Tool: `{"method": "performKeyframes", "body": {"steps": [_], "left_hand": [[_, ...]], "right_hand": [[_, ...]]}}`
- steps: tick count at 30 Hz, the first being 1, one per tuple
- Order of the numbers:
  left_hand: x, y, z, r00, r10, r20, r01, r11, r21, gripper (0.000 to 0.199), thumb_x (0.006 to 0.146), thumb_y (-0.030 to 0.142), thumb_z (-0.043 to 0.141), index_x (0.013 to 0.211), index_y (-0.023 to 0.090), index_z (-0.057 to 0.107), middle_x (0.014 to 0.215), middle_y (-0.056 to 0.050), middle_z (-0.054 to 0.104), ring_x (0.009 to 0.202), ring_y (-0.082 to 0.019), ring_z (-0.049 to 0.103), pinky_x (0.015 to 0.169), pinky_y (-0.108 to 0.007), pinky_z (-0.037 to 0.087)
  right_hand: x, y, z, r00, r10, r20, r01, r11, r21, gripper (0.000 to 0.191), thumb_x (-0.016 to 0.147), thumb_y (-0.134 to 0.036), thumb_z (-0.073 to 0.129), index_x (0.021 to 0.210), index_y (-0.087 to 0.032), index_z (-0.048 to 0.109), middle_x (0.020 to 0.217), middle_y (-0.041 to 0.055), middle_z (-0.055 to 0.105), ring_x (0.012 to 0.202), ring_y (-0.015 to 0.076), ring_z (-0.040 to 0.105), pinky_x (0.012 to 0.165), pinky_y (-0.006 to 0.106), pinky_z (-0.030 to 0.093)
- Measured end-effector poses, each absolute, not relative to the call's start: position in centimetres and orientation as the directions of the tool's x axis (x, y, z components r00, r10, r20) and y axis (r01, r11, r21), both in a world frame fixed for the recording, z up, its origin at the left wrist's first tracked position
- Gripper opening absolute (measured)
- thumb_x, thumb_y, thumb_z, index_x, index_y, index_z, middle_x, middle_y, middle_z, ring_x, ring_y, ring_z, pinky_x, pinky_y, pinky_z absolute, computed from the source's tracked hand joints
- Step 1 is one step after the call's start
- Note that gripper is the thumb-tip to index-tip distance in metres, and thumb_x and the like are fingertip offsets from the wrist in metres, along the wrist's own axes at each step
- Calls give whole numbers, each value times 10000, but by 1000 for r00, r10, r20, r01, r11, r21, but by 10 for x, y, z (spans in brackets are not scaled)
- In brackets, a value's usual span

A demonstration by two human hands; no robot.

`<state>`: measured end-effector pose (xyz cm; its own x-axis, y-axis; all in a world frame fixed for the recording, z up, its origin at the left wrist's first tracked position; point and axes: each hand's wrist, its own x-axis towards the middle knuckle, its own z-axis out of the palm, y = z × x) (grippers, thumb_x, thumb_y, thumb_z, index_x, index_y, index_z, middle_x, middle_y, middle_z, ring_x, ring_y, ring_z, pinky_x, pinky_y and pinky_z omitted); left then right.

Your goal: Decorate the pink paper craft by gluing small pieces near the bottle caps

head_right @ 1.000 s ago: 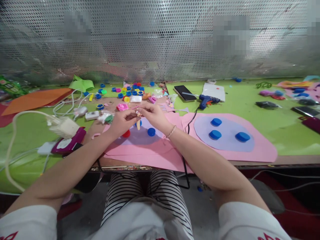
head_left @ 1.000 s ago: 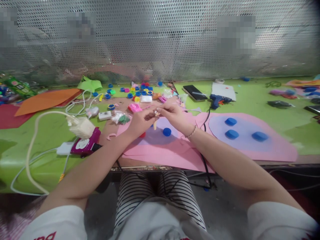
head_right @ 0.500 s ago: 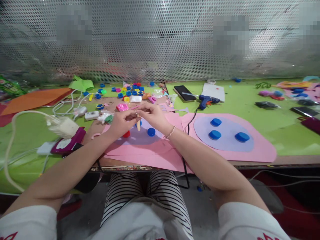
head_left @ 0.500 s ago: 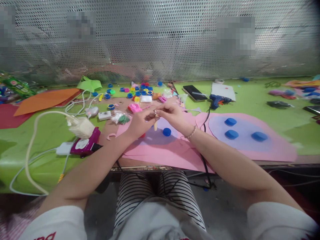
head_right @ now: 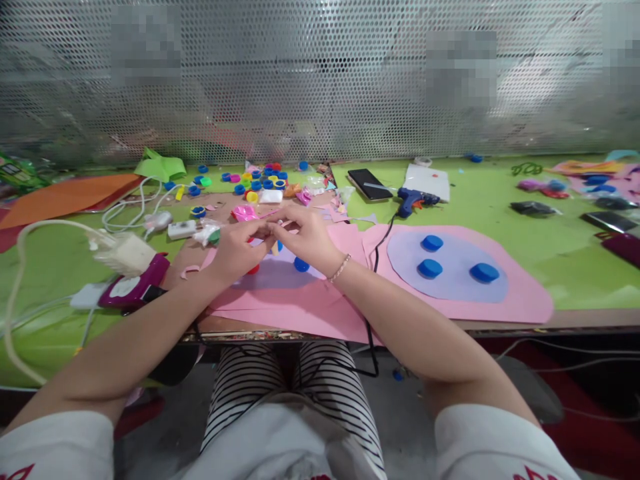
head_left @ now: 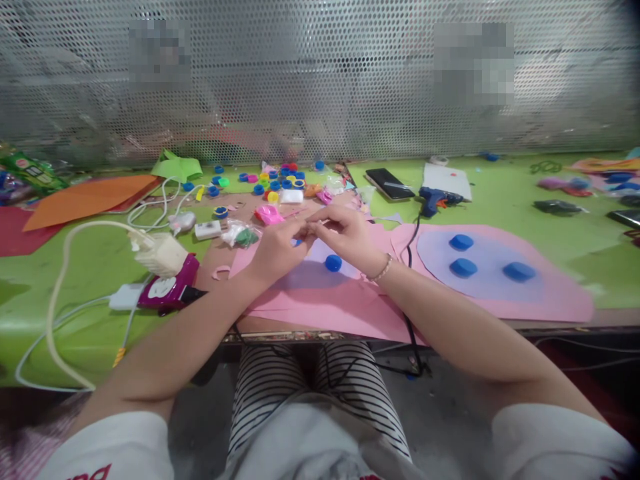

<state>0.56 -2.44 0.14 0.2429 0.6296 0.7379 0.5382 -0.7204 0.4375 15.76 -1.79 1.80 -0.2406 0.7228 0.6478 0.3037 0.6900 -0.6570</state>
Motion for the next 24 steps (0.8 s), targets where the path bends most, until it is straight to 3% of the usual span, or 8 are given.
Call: {"method": "performKeyframes", "body": {"steps": [5,10,14,24], "left_hand": [[6,-26,4,267,620,738,543,-729,417,100,743,202,600,808,150,656,715,-43,690,654,-127,629,663,-246,508],[6,-22,0,241,748,618,359,-661,659,129,711,247,647,777,136,640,690,-27,673,604,-111,614,594,-218,504],[5,-16,-6,252,822,511,219,-563,797,177,709,296,656,776,134,633,690,-22,658,616,-113,610,586,-218,503],[5,-16,-6,243,844,478,178,-523,833,201,702,302,660,813,134,656,747,-46,681,692,-140,639,666,-254,527]], "right_hand": [[158,-17,19,-254,719,647,286,695,-660,80,758,-213,589,742,-164,650,754,38,661,684,116,595,595,243,481],[161,-12,19,-270,726,632,261,687,-678,187,817,-249,515,683,-167,618,654,14,634,610,105,559,567,238,452],[162,-12,19,-279,735,618,315,678,-664,129,781,-211,537,718,-154,634,694,26,648,631,115,566,563,239,442],[160,-13,19,-256,760,597,338,649,-681,93,746,-187,554,710,-160,636,709,30,649,639,124,578,571,250,453]]}}
